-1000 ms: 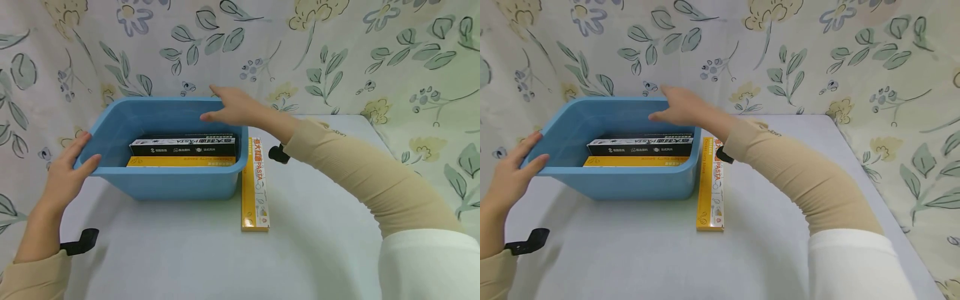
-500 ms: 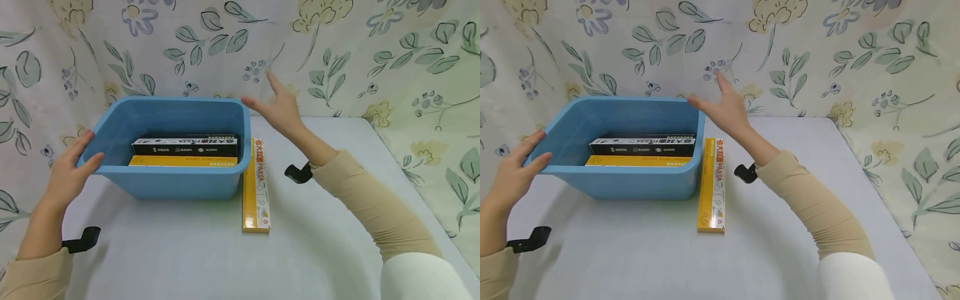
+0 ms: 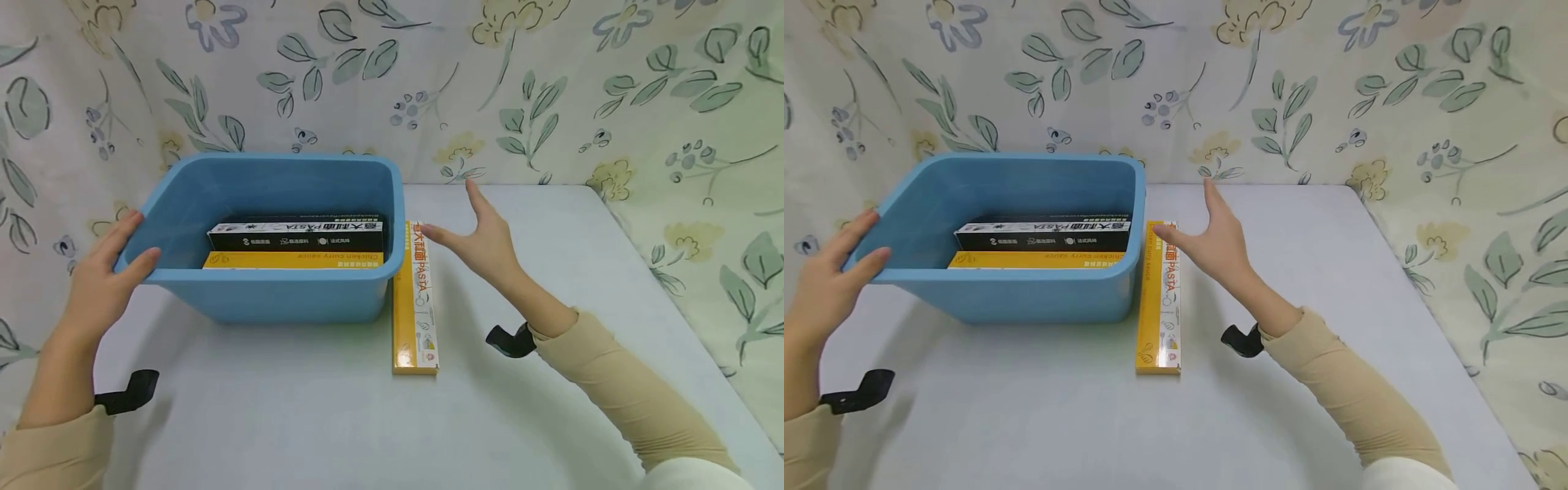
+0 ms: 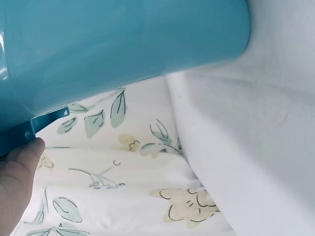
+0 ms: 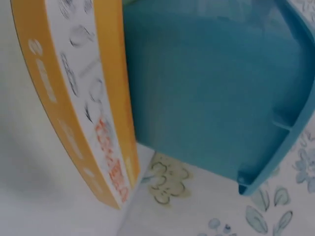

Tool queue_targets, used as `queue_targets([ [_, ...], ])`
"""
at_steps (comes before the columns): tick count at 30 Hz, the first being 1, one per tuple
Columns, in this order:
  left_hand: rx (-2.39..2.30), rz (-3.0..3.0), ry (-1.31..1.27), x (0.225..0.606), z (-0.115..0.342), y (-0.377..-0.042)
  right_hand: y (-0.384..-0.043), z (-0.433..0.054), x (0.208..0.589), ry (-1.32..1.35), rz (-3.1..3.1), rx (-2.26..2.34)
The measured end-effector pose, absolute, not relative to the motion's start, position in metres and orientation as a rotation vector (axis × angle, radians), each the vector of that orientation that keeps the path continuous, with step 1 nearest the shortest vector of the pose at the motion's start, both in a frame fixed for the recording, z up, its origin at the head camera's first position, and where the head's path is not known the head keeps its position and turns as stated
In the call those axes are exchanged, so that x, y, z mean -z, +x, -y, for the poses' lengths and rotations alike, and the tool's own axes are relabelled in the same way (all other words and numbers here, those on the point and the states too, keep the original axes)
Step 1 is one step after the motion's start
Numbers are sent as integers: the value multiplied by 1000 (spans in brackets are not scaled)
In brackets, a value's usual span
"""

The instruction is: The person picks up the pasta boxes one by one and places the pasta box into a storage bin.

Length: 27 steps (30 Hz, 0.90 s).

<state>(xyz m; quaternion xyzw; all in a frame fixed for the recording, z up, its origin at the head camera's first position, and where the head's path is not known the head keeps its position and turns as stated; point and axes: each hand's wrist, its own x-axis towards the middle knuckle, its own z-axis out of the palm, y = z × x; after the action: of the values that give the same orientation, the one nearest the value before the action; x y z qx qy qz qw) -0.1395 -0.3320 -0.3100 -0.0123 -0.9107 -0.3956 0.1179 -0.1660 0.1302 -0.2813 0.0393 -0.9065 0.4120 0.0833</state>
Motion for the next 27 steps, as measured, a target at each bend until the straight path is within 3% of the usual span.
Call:
queue_targets([
  [27,1138,2663,-27,309,332,-139,-113,-108,385,-9,2929,-1370],
])
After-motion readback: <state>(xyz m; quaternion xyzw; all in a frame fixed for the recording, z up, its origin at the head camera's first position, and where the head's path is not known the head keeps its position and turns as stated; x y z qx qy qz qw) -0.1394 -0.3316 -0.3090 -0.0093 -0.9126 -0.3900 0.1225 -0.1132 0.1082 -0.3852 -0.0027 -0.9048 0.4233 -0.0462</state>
